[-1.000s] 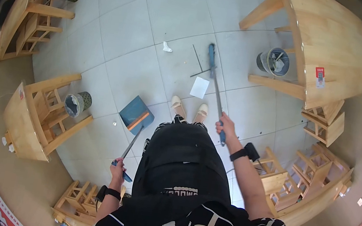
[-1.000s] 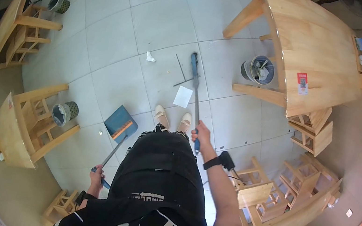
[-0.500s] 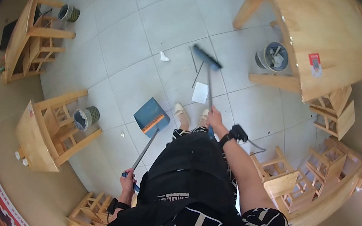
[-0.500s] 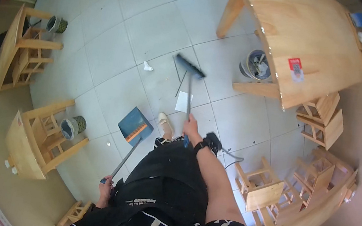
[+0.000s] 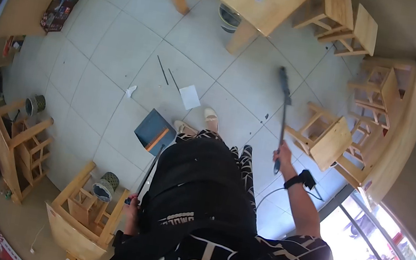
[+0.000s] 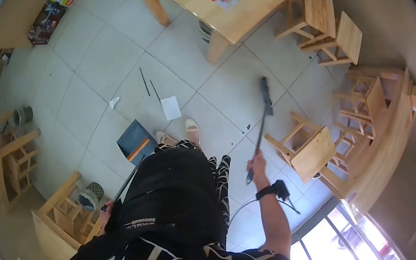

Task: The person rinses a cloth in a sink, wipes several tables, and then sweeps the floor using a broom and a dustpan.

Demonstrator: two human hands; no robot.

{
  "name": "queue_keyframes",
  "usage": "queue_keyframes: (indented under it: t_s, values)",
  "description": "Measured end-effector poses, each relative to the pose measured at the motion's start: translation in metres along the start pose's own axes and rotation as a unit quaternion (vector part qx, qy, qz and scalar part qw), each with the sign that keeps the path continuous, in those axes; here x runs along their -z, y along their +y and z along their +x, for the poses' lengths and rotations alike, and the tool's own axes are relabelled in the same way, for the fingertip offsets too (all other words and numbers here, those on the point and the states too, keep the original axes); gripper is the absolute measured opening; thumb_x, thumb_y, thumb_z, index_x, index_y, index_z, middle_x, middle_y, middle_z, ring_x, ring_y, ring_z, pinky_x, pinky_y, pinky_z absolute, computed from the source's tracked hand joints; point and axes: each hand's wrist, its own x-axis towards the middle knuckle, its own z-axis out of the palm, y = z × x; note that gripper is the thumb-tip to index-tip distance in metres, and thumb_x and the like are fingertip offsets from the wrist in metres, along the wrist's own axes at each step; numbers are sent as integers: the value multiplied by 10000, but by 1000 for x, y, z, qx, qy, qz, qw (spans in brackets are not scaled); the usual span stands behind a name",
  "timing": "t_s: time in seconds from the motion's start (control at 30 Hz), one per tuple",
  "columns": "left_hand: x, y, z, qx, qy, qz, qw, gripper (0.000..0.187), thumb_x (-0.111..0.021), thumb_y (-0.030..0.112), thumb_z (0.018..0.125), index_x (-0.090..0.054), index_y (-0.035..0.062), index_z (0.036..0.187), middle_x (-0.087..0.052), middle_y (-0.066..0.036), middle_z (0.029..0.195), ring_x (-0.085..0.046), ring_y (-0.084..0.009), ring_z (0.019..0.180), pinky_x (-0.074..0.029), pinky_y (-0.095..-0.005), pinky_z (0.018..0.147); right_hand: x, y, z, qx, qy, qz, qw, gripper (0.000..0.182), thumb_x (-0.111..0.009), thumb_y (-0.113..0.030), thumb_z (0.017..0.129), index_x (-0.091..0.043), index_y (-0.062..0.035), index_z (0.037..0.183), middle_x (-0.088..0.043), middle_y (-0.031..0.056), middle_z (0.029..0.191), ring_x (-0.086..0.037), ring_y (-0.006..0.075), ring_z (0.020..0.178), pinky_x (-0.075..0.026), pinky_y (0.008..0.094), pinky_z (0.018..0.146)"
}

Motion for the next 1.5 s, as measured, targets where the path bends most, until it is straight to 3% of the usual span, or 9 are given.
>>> queue_keyframes:
  t_s: [0.13,0.27,0.6,1.0,1.13,1.2,1.23,1.33,1.5]
  values:
    - [-3,19,-7,-46,-2,23,999,167,-505,132,764,-551,45,899,-454,25,611,-370,-28,478,-290,-171,428,37,41,147,-2,62,35,997,83,-350,-123,814,-417,-73,811,-417,69,505,-439,190,370,-362,334,320]
    - [5,23,-8,-37,25,21,999,160,-506,138,772,-545,44,896,-451,20,595,-365,-41,452,-304,-177,420,-89,90,94,2,-10,32,999,313,-356,-325,853,-427,-65,695,-423,89,453,-467,221,405,-380,357,396]
    - [-69,124,-36,-7,-63,18,998,120,-519,89,744,-524,57,860,-426,20,601,-377,-56,443,-334,-194,409,-194,27,-72,-100,-294,21,950,418,-376,-72,815,-322,-53,1229,-429,75,501,-433,142,342,-373,265,317]
    - [-191,206,-29,120,-387,-32,914,465,-491,476,782,-509,20,870,-500,-79,717,-511,-171,617,-454,-286,566,-145,-115,-206,84,-407,-173,893,564,-386,-87,806,-132,-51,1308,-448,53,688,-468,115,492,-444,250,424]
    - [-252,231,-32,151,-452,-19,879,531,-482,540,756,-503,18,853,-533,-109,728,-532,-214,645,-463,-327,590,-170,-122,-195,153,-421,-203,871,471,-449,-124,757,-265,126,1112,-532,223,803,-581,215,588,-455,315,435]
    - [-286,243,-27,145,-402,-63,902,466,-511,495,749,-517,34,813,-541,-107,701,-537,-228,646,-462,-343,607,-185,-110,-173,274,-424,-262,822,434,-429,-153,782,-237,89,1086,-492,155,732,-549,181,578,-451,287,485]
    - [-297,232,12,136,-380,-70,912,372,-524,407,750,-522,39,805,-542,-99,696,-540,-230,651,-461,-348,609,-234,-23,-93,548,-287,-226,752,392,-420,-216,797,-284,54,1047,-501,169,759,-558,196,554,-463,290,482]
    - [-322,247,16,113,-351,-78,926,272,-519,314,750,-519,50,817,-547,-89,704,-539,-223,662,-461,-343,595,-131,-177,-150,165,-563,-250,770,416,-444,-249,792,-429,107,1007,-537,232,806,-587,247,542,-476,297,430]
    - [-348,277,-2,199,-380,-313,847,250,-517,229,777,-535,-18,812,-416,-137,806,-462,-162,673,-462,-276,616,-28,-266,-45,147,-481,-56,862,305,-423,-301,833,-521,-60,992,-469,39,668,-543,127,525,-468,240,421]
